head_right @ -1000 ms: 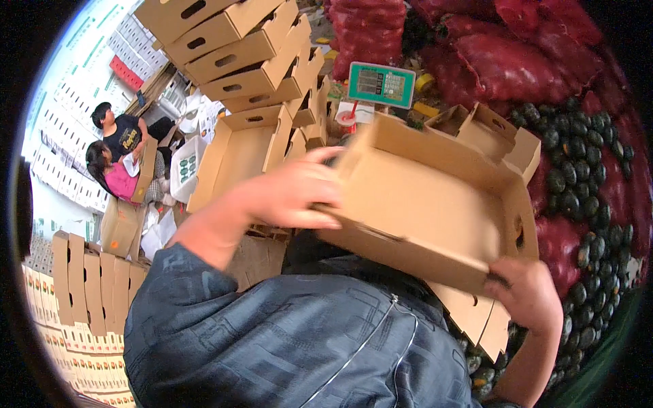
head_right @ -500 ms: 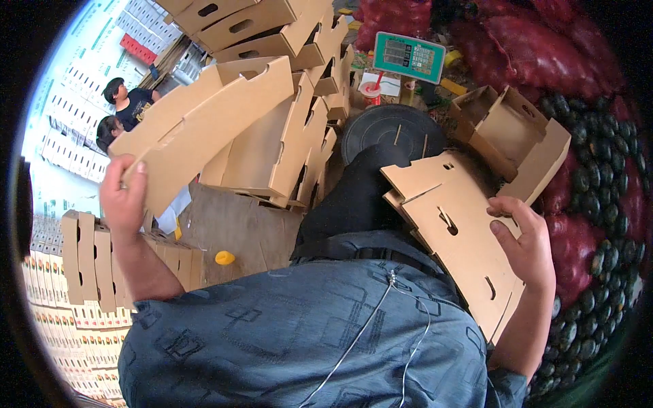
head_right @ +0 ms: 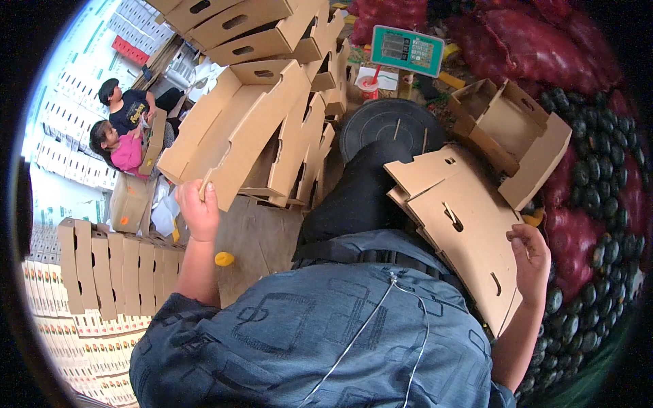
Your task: The person assembles cardboard boxes by hand, folding the flaps and stacking them in a tall pile.
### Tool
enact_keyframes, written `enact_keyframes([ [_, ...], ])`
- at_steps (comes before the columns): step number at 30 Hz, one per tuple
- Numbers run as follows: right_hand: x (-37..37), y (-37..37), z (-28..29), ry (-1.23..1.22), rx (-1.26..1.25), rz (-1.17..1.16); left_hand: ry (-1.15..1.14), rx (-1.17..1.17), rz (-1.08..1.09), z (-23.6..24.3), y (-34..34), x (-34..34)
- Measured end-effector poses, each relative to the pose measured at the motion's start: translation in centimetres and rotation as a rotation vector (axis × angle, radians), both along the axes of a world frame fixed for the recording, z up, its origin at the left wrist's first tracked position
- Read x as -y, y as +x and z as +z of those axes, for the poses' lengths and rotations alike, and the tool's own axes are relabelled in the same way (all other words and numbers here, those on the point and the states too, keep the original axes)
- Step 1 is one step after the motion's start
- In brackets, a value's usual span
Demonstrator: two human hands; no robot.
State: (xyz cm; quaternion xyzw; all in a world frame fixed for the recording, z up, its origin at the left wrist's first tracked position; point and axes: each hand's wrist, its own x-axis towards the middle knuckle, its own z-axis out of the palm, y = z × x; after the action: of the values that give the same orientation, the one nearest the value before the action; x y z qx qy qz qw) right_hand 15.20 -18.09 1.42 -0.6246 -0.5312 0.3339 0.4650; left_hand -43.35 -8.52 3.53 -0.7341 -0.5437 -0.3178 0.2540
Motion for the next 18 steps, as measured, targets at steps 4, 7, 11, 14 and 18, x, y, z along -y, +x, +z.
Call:
enact_keyframes([
  [4,0.0,-0.4,-1.0,-0.04,0.011,-0.011,-0.1,0.0,-0.026,-0.8,0.6,0.1],
  [7,-0.3,-0.9,-1.0,-0.077,0.083,0.023,-0.331,-0.036,0.023,-0.4,1.0,0.1],
  [11,0.3,-1.2,-0.2,-0.225,0.245,0.092,-0.407,-0.029,0.117,1.7,1.9,0.1],
  [14,3.1,-0.3,0.7,-0.386,0.445,0.229,-0.237,-0.02,0.056,3.2,3.8,-0.2],
  [18,9.3,2.4,1.8,-0.866,0.622,0.21,-0.469,0.242,-0.418,2.9,10.7,-2.8],
])
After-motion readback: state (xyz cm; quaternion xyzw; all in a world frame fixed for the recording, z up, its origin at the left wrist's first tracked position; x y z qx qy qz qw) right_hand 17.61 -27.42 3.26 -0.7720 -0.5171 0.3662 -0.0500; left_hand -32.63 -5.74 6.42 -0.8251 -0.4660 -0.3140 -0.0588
